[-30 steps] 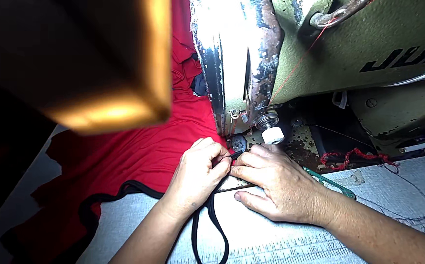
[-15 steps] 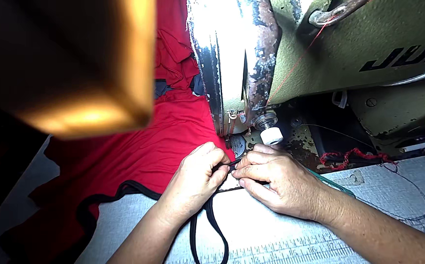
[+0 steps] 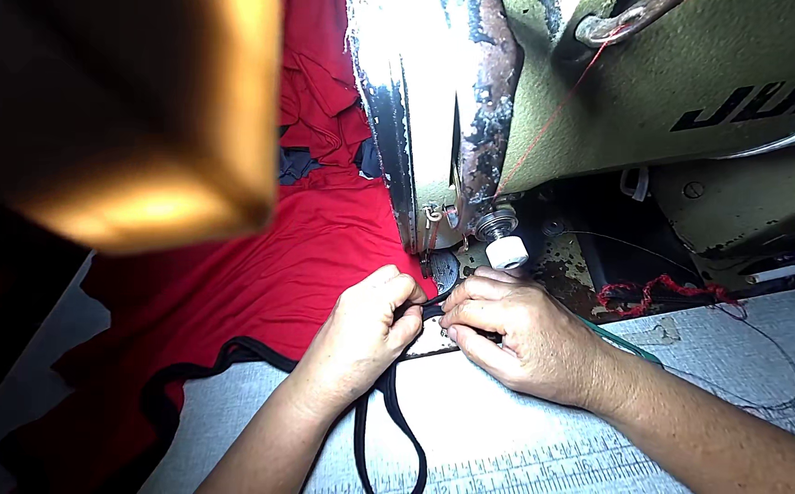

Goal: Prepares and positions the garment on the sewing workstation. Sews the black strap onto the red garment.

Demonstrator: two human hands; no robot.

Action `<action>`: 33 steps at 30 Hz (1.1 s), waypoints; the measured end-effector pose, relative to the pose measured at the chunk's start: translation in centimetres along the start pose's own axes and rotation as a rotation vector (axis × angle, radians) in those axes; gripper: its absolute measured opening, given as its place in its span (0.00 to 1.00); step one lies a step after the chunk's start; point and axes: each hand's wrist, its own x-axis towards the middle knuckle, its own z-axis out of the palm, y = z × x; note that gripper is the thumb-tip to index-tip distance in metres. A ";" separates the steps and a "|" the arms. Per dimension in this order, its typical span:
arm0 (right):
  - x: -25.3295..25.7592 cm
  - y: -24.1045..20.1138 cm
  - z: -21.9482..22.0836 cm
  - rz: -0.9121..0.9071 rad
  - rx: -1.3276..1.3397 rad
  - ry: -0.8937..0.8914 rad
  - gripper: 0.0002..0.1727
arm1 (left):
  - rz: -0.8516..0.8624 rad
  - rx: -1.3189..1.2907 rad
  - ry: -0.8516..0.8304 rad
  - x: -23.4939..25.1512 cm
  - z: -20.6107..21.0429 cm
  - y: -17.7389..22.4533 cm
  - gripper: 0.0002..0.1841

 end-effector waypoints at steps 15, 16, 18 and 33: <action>0.0 -0.4 0.1 0.057 -0.127 0.046 0.14 | 0.002 -0.131 -0.044 0.3 -0.5 -0.6 0.06; 0.1 -0.4 0.1 0.055 -0.121 0.045 0.14 | 0.018 -0.123 -0.034 0.2 -0.4 -0.6 0.07; 0.1 -0.4 0.2 0.052 -0.112 0.051 0.14 | 0.062 -0.094 -0.021 0.1 -0.3 -0.5 0.08; -0.1 -0.2 0.5 -0.020 -0.194 0.063 0.15 | 0.201 0.196 -0.036 -0.1 -0.6 -0.4 0.11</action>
